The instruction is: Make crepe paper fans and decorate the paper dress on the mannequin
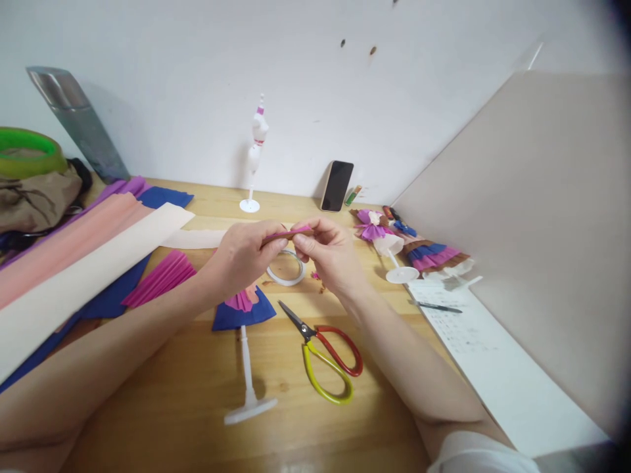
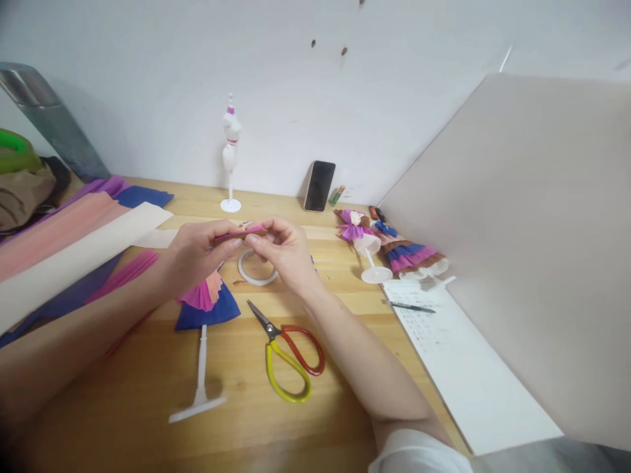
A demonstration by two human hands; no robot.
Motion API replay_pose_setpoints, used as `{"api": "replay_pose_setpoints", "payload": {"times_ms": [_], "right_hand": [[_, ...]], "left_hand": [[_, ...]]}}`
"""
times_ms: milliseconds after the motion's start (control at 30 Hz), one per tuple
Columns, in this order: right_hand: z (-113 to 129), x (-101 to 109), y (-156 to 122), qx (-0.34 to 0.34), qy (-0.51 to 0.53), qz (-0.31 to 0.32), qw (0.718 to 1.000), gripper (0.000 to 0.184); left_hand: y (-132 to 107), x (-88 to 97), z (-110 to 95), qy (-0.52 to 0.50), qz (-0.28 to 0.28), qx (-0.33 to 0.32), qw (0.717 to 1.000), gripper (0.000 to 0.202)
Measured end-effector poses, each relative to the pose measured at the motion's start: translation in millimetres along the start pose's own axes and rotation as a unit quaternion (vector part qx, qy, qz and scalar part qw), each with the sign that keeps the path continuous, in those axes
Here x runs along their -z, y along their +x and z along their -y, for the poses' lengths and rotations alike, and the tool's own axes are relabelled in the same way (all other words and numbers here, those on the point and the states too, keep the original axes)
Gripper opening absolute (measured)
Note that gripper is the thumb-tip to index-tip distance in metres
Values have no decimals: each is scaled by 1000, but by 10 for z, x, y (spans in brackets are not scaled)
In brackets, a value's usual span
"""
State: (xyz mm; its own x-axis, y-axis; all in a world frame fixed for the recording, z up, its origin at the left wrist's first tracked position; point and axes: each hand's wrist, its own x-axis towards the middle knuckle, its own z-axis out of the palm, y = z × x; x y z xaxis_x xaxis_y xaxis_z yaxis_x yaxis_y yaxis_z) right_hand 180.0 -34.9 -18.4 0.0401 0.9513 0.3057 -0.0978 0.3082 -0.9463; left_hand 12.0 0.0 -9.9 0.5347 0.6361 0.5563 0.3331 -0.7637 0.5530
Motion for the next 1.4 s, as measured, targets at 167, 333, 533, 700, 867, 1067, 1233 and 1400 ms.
{"api": "replay_pose_setpoints", "payload": {"times_ms": [167,333,533,700,867,1067,1233,1400], "right_hand": [[47,37,13,3,-23,34,999,25],[75,85,21,15,-68,63,996,23],[103,28,-14,34,-84,53,995,21],[159,-24,-36,55,-90,41,994,23],[180,-24,-35,60,-85,52,993,27],[151,-23,-19,24,-62,37,997,23],[102,-60,-26,-28,-55,94,994,20],[61,-96,-73,14,-146,146,978,10]], "left_hand": [[18,39,1,12,33,2,999,23],[40,90,-11,3,75,-9,997,22],[54,164,-9,-14,92,-3,996,25],[60,243,-89,-14,101,23,995,27],[109,288,-133,9,120,25,992,25],[138,329,-207,1,139,56,989,25],[-23,346,-139,12,138,82,987,24],[-210,353,-40,48,129,79,987,22]]}}
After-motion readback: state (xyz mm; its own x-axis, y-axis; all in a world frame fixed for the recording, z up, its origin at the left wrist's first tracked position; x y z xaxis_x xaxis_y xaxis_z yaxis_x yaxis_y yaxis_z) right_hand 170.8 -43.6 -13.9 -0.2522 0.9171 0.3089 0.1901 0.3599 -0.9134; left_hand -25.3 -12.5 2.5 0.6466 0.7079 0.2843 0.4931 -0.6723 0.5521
